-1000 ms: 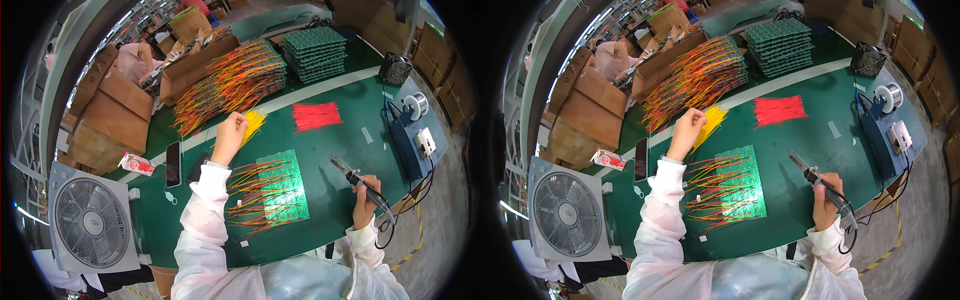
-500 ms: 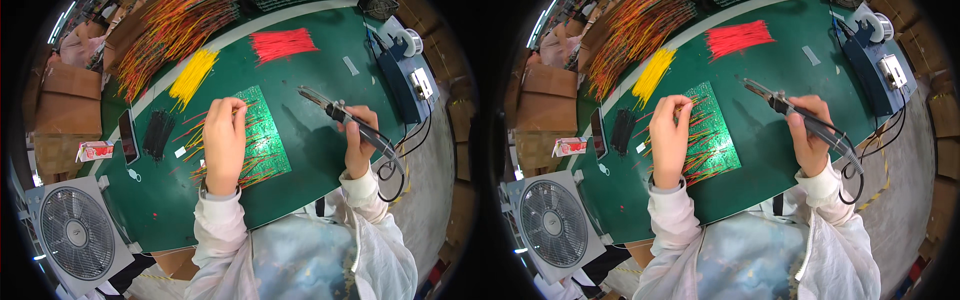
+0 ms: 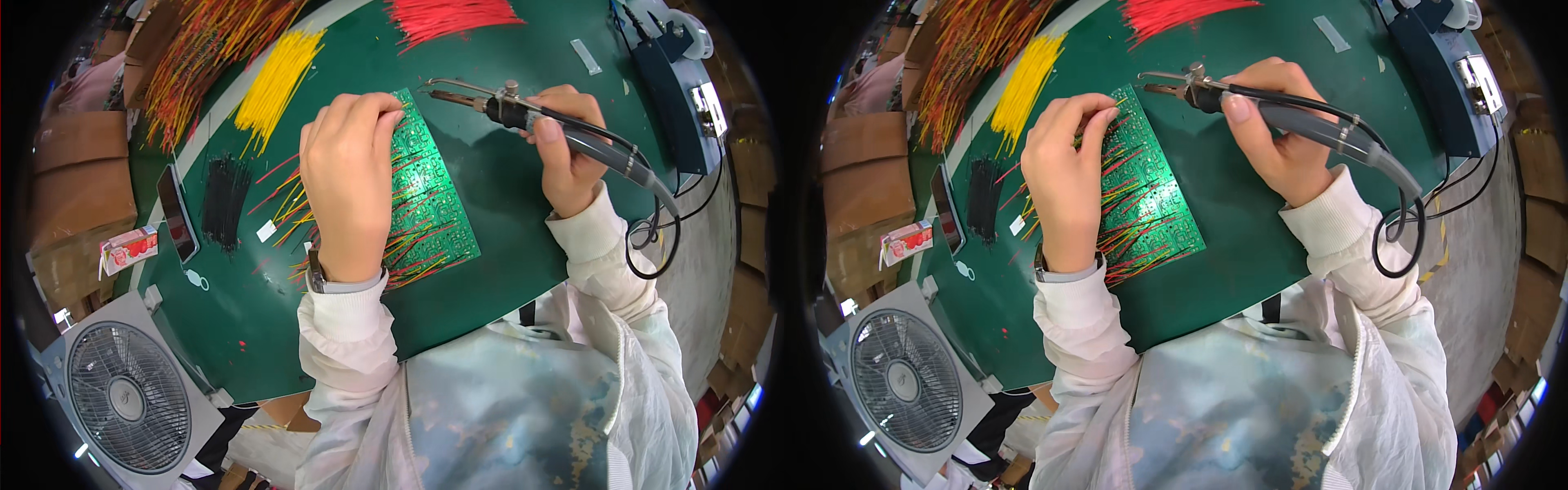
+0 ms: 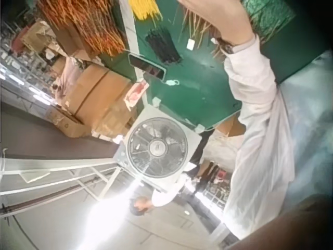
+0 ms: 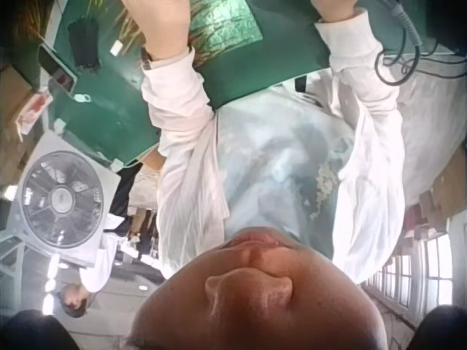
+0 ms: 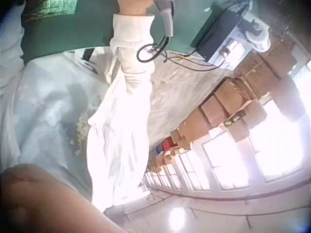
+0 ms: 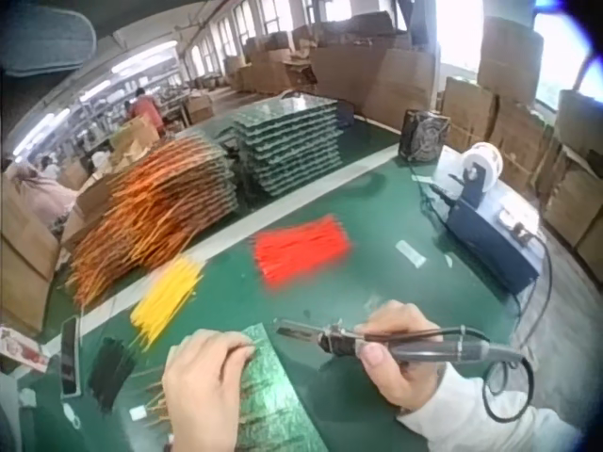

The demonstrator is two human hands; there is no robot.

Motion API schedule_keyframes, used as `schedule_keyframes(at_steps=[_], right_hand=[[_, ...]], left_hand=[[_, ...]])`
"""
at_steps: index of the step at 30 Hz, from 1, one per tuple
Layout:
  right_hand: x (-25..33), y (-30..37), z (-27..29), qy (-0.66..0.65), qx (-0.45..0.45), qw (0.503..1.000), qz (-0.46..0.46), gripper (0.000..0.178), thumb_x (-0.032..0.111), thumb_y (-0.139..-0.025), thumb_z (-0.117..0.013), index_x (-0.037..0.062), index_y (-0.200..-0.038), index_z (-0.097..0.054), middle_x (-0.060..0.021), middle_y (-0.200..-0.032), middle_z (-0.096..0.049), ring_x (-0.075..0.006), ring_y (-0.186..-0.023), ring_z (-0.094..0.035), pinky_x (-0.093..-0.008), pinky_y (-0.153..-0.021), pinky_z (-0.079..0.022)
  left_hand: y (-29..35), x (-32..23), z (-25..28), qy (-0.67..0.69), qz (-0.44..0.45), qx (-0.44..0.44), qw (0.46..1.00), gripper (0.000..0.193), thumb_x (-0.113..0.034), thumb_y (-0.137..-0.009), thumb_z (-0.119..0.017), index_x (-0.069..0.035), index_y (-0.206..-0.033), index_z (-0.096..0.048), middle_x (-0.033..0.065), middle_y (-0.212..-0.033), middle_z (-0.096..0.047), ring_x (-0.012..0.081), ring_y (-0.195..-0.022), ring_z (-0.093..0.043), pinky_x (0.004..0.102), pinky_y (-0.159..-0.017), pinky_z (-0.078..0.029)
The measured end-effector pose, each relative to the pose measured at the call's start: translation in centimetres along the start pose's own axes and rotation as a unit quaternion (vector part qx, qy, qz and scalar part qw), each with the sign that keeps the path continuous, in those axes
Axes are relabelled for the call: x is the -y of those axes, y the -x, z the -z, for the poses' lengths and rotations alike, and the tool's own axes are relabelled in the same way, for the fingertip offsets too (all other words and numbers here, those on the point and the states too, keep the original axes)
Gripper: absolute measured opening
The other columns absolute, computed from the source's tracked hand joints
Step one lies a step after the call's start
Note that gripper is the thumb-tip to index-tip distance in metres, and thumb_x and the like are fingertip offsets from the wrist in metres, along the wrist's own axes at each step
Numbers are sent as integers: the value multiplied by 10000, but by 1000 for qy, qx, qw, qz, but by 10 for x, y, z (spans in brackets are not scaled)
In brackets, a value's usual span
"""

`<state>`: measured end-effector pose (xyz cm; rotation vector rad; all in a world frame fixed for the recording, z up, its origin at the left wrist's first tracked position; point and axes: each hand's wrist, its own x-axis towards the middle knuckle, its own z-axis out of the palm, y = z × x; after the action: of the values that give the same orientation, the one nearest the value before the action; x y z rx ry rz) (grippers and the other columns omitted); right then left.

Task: The person solders wires onto a circuit board using a soldering iron, picking up individual wires from the table and attaching them to the board.

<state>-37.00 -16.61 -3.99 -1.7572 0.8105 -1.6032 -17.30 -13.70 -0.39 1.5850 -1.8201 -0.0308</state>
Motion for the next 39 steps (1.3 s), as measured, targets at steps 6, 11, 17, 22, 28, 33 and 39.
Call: schedule_keyframes(at_steps=[6,11,17,22,28,33,39], right_hand=[[-2,3,2,-24,-27,999,-12,161,102,-842,-583,-40,-888,-523,-93,-709,-563,-99,-565,-500,-225,-523,-410],[-2,1,1,-28,-21,999,-19,212,133,-843,-589,-49,-905,-500,-137,-724,-573,-118,-575,-521,-238,-529,-435],[-2,6,2,68,-34,996,-43,357,307,-790,-531,-26,-912,-493,-198,-787,-545,-190,-568,-532,-274,-522,-453],[-3,6,17,102,17,994,-34,375,347,-787,-524,-6,-915,-511,-179,-734,-553,-191,-533,-521,-280,-522,-444],[-10,10,14,27,-19,998,-46,388,348,-800,-519,-1,-969,-515,-179,-747,-538,-195,-479,-511,-271,-452,-416],[-7,10,20,26,32,997,-66,393,345,-805,-518,-3,-986,-508,-185,-756,-536,-204,-499,-528,-273,-453,-422],[-6,13,19,29,32,997,-66,402,349,-804,-532,-4,-994,-500,-198,-782,-540,-209,-519,-546,-271,-460,-431]], left_hand=[[11,19,-14,86,36,12,996,57,-61,-785,-613,-32,-832,-603,77,-797,-558,226,-715,-518,334,-663,-393],[9,20,-15,76,69,25,994,59,-44,-783,-637,-14,-830,-620,63,-807,-574,174,-711,-549,275,-638,-439],[12,23,-19,73,55,31,995,80,-12,-774,-654,-14,-848,-624,47,-828,-588,114,-724,-577,220,-664,-464],[10,20,-15,51,73,46,995,62,-28,-785,-648,-20,-836,-616,40,-822,-582,114,-722,-572,220,-668,-460],[7,19,-17,52,72,56,994,61,-43,-788,-647,-23,-832,-610,33,-813,-580,112,-717,-567,223,-667,-452],[7,21,-18,36,53,56,996,59,-48,-791,-641,-23,-832,-607,32,-802,-580,111,-712,-565,224,-665,-451],[9,20,-17,35,60,58,996,54,-44,-795,-636,-22,-834,-606,31,-798,-580,109,-710,-564,222,-665,-453]])
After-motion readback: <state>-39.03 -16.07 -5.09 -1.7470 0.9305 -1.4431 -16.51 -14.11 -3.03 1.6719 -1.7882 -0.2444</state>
